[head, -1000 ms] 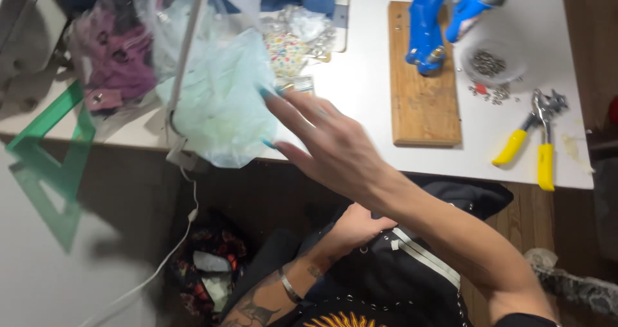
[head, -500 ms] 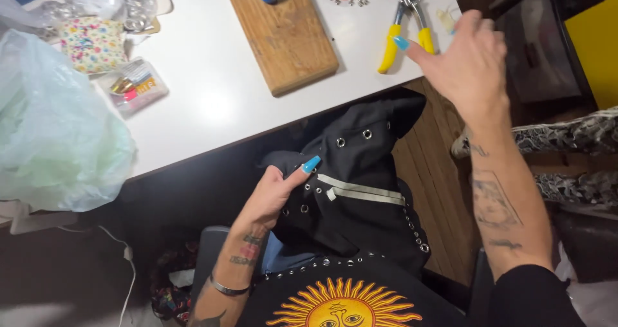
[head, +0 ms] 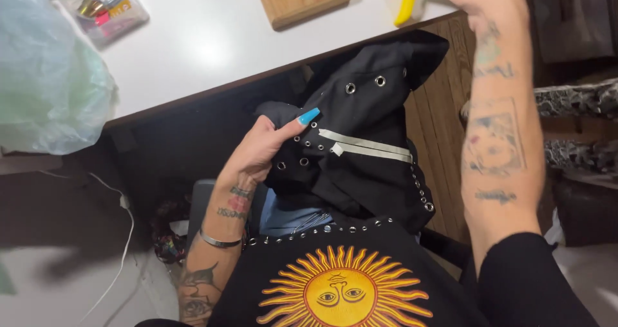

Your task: Using a rotary hole punch tool to create holes in a black leather garment

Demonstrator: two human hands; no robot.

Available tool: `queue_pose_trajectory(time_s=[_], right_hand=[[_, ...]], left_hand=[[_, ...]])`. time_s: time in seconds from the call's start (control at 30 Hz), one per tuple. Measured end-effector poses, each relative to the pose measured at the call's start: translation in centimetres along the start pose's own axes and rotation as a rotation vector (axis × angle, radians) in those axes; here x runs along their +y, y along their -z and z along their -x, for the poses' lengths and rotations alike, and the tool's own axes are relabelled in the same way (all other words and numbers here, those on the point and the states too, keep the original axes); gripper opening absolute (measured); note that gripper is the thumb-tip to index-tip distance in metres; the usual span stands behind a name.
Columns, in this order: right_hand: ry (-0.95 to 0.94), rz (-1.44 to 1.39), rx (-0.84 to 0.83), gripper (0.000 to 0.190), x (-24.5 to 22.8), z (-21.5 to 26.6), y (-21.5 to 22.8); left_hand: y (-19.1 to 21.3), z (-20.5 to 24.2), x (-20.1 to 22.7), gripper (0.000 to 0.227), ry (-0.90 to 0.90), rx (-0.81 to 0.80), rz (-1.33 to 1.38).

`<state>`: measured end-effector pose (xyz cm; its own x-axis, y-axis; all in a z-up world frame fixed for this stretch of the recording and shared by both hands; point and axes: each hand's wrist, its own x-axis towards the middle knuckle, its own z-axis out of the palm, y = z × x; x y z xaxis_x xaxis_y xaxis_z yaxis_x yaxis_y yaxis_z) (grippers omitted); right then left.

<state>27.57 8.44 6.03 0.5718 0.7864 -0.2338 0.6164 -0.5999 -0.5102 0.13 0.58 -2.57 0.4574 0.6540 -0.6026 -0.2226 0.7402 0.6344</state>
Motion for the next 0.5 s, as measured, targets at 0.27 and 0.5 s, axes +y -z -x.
queue_pose_trajectory(time_s=[0.27,0.5], right_hand=[[0.491,-0.473,-0.18,0.011,4.8,7.2,2.5],[0.275,-0.559,-0.36,0.029,9.8,16.7,1.1]], left_hand=[[1.0,2.6,2.3,0.026,0.026,0.009,-0.261],[1.6,2.0,1.6,0.019,-0.144,-0.119,-0.119]])
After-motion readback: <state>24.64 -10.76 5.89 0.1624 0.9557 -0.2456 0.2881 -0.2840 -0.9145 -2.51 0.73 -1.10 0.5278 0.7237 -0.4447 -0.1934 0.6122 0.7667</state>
